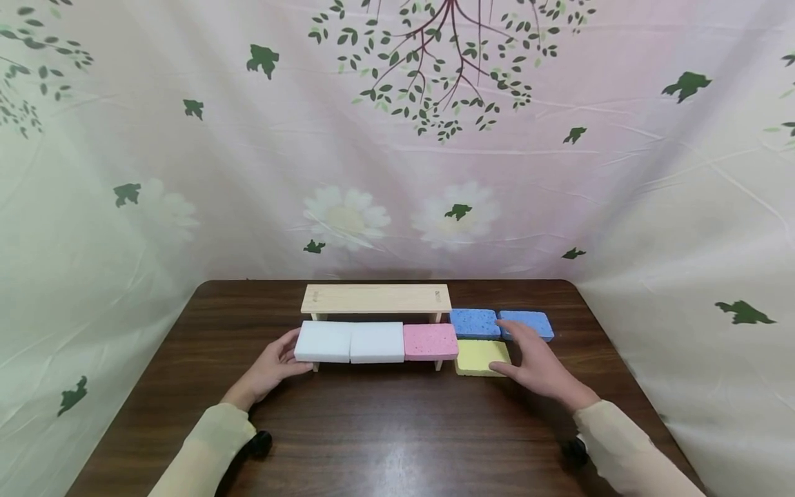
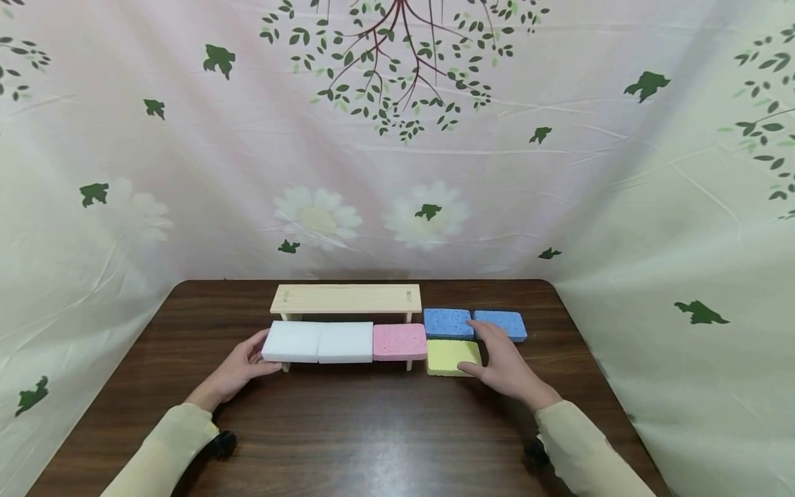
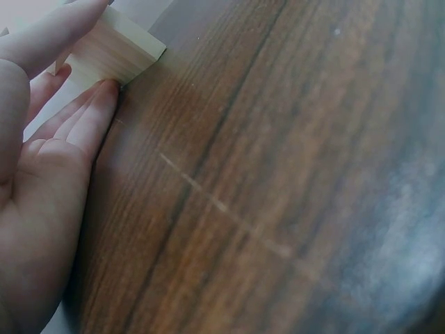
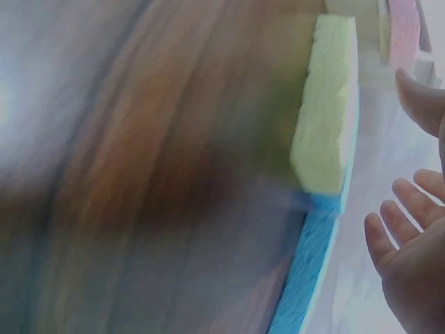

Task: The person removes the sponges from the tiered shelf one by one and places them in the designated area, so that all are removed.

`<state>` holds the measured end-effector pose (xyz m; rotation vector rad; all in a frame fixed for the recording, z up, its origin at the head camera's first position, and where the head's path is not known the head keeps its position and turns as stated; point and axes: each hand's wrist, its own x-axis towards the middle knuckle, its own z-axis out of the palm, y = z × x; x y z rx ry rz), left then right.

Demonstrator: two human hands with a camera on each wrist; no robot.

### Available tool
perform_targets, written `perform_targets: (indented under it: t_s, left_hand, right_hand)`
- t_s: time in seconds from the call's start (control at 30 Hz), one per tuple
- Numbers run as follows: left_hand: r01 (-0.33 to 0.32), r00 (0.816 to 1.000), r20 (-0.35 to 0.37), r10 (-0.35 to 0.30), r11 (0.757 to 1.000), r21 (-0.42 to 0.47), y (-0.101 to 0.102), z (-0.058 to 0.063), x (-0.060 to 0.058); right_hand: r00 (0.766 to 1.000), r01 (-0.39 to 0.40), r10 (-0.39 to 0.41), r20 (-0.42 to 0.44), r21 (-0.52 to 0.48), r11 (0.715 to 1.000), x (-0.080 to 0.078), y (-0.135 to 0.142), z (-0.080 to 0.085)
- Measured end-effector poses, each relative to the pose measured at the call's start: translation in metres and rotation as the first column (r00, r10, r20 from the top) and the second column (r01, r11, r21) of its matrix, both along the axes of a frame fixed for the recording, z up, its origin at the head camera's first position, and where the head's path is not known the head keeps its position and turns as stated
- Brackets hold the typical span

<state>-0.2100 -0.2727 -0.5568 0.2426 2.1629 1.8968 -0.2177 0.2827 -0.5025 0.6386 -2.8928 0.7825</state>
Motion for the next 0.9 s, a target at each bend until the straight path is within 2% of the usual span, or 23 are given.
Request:
perform_targets:
  t_s: [0.43, 0.77, 0.9]
  left_hand:
    - [-0.005, 1.0, -0.002, 0.005, 1.0, -0.001, 0.002, 0.001, 0.0]
    - [-0.015, 1.0, 0.001, 0.015, 1.0, -0.027, 0.0, -0.005, -0.001]
    - [-0.015, 1.0, -0.002, 0.015, 1.0, -0.027, 0.0, -0.004, -0.001]
  right_hand:
    - [0.993, -0.104, 0.109, 0.047, -0.085, 0.991, -0.006, -0.055, 0.006]
    - [0.988, -0.109, 0.121, 0.096, -0.122, 0.986, -0.011, -0.068, 0.003]
    - [0.987, -0.114, 0.126, 0.098, -0.119, 0.986, -0.013, -0.069, 0.003]
